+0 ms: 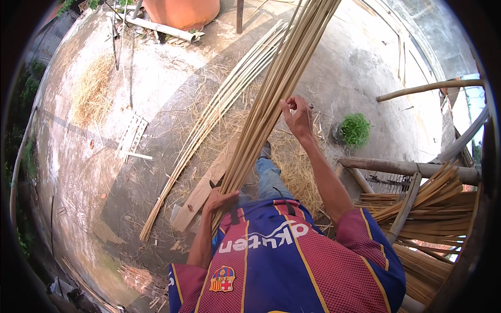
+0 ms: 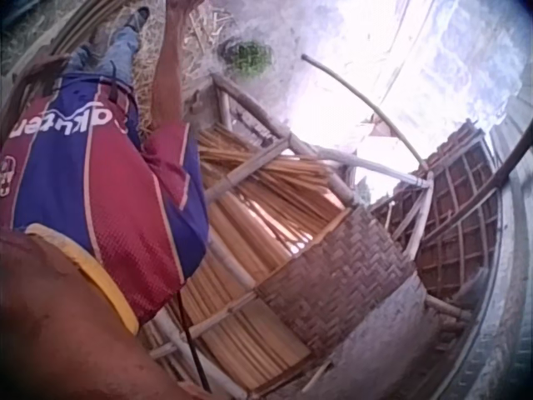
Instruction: The person gathers thin bamboo strips from the ground, aligns them into a bundle, and ties them together with a string. The person then lifts the completed bundle and places it aside.
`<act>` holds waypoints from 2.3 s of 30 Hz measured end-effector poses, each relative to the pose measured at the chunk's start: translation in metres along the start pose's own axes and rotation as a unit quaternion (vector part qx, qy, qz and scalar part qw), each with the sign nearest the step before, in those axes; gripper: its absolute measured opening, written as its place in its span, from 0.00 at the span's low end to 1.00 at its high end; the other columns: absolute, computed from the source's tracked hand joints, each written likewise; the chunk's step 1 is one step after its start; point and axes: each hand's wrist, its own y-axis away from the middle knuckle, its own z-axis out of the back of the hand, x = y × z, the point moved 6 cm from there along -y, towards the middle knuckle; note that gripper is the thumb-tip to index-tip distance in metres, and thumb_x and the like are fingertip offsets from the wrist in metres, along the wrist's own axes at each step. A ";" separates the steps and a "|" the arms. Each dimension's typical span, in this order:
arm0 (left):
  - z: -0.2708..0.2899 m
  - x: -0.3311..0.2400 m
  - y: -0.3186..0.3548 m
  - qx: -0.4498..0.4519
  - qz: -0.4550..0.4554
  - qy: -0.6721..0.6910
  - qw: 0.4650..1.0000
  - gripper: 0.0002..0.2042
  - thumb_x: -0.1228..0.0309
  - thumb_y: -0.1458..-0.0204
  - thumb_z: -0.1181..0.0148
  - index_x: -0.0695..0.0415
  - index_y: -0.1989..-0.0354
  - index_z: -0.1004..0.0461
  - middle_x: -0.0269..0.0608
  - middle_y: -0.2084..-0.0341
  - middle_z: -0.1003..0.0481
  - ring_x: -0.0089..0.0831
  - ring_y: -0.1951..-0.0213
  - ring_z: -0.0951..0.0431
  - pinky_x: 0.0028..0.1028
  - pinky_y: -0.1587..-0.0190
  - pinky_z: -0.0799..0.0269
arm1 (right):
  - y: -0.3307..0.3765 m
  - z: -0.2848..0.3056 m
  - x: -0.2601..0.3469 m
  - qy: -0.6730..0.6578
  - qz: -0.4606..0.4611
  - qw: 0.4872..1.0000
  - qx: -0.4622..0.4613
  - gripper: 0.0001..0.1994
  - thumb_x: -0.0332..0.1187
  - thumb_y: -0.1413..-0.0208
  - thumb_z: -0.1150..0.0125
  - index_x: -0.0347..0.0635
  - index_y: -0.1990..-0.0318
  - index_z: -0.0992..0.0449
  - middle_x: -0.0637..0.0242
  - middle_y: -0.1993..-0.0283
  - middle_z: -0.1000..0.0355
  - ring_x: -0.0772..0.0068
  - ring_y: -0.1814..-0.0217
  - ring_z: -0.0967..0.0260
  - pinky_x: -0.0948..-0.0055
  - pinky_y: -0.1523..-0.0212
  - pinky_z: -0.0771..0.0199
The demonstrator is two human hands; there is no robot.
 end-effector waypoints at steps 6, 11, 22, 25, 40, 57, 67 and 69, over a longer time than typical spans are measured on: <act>0.003 0.012 -0.004 -0.003 0.006 0.009 1.000 0.27 0.52 0.56 0.21 0.64 0.57 0.18 0.38 0.70 0.18 0.24 0.71 0.19 0.24 0.67 0.23 | -0.010 0.013 0.014 0.031 0.016 0.993 -0.109 0.08 0.33 0.37 0.40 0.39 0.67 0.27 0.60 0.66 0.27 0.54 0.62 0.29 0.55 0.58 0.31; 0.001 0.009 -0.005 0.002 -0.006 -0.002 1.000 0.29 0.49 0.58 0.21 0.64 0.57 0.17 0.38 0.70 0.18 0.23 0.71 0.20 0.25 0.67 0.24 | -0.001 -0.009 0.065 0.133 0.193 0.971 0.039 0.07 0.35 0.44 0.31 0.43 0.65 0.21 0.59 0.45 0.31 0.53 0.40 0.37 0.55 0.41 0.37; 0.005 0.015 -0.011 -0.055 -0.036 -0.027 0.997 0.26 0.54 0.57 0.20 0.64 0.58 0.17 0.40 0.69 0.17 0.25 0.69 0.18 0.26 0.65 0.23 | 0.060 -0.018 0.009 -0.137 -0.072 0.985 -0.073 0.11 0.38 0.35 0.39 0.40 0.54 0.25 0.57 0.43 0.30 0.59 0.39 0.32 0.58 0.39 0.31; 0.014 -0.021 -0.006 -0.042 -0.042 -0.011 0.998 0.25 0.56 0.56 0.21 0.64 0.58 0.17 0.40 0.69 0.17 0.25 0.69 0.18 0.26 0.65 0.22 | 0.125 -0.052 -0.024 -0.205 -0.214 0.954 0.034 0.14 0.41 0.33 0.42 0.38 0.51 0.26 0.61 0.51 0.26 0.70 0.50 0.25 0.68 0.49 0.24; 0.027 -0.085 -0.008 -0.105 -0.030 -0.059 0.992 0.25 0.55 0.55 0.21 0.64 0.59 0.20 0.41 0.71 0.19 0.28 0.70 0.18 0.30 0.67 0.22 | -0.216 0.041 -0.003 -0.146 -0.002 0.986 -0.075 0.23 0.52 0.36 0.37 0.37 0.53 0.26 0.61 0.61 0.23 0.68 0.60 0.24 0.67 0.55 0.25; 0.012 -0.097 -0.017 -0.079 -0.042 -0.062 0.994 0.23 0.56 0.52 0.24 0.66 0.59 0.18 0.43 0.69 0.17 0.29 0.69 0.17 0.29 0.66 0.21 | -0.148 0.037 -0.128 -0.307 -0.212 0.923 -0.097 0.13 0.41 0.30 0.48 0.43 0.63 0.25 0.70 0.68 0.25 0.80 0.66 0.28 0.73 0.64 0.25; 0.024 -0.279 -0.048 -0.109 -0.138 -0.013 0.984 0.20 0.56 0.49 0.24 0.63 0.62 0.19 0.35 0.76 0.21 0.22 0.76 0.23 0.25 0.73 0.27 | 0.229 -0.205 0.032 -0.431 -0.162 0.738 0.493 0.45 0.54 0.46 0.27 0.38 0.28 0.42 0.53 0.34 0.34 0.59 0.33 0.34 0.61 0.34 0.33; 0.013 -0.315 -0.051 -0.094 -0.166 0.000 0.982 0.21 0.56 0.49 0.24 0.63 0.61 0.19 0.34 0.76 0.22 0.22 0.75 0.23 0.25 0.72 0.28 | 0.188 -0.169 0.092 -0.471 -0.238 0.694 0.490 0.43 0.51 0.46 0.26 0.38 0.30 0.40 0.57 0.37 0.32 0.64 0.37 0.33 0.62 0.36 0.32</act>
